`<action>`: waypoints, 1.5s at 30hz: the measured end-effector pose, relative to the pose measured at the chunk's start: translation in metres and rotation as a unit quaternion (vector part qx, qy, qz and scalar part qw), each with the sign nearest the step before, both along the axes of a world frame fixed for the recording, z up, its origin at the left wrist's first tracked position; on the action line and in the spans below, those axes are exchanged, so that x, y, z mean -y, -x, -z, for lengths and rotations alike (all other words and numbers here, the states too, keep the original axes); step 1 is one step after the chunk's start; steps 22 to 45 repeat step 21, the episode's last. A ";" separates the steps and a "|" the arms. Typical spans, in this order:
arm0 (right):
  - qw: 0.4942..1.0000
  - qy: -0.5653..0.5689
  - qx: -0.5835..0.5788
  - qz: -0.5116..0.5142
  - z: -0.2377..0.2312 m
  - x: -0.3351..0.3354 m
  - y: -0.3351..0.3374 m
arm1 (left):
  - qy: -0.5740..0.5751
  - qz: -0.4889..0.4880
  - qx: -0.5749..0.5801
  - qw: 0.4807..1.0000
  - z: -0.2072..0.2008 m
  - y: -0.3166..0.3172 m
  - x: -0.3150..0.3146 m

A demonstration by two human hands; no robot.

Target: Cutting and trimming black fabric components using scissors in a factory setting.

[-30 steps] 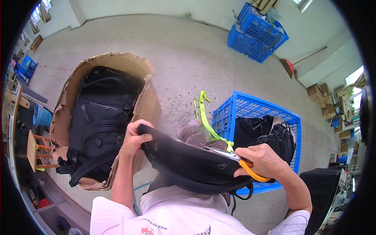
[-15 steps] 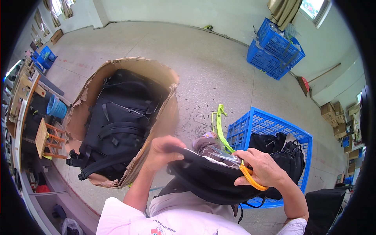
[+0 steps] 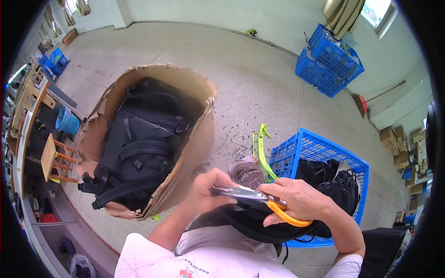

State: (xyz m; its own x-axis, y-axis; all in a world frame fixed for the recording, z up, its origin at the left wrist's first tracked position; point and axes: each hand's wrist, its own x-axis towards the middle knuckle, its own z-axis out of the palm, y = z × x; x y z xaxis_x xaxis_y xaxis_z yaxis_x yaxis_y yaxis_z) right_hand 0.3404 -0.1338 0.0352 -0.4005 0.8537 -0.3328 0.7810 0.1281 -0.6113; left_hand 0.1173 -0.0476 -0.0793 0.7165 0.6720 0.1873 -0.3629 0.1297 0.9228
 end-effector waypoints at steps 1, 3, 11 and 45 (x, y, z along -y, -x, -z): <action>1.000 -0.003 -0.017 -0.003 0.000 -0.002 0.001 | -0.025 0.014 -0.001 1.000 0.001 0.000 -0.001; 0.999 -0.004 -0.037 -0.010 0.001 -0.005 0.003 | -0.049 0.023 -0.004 0.999 0.001 0.002 -0.002; 0.996 -0.067 -0.054 0.020 0.008 -0.004 0.013 | -0.075 0.036 -0.119 0.989 -0.006 0.005 -0.008; 0.840 -0.424 -0.110 0.322 -0.015 0.037 -0.056 | -0.100 -0.438 -0.174 0.876 -0.059 0.194 -0.065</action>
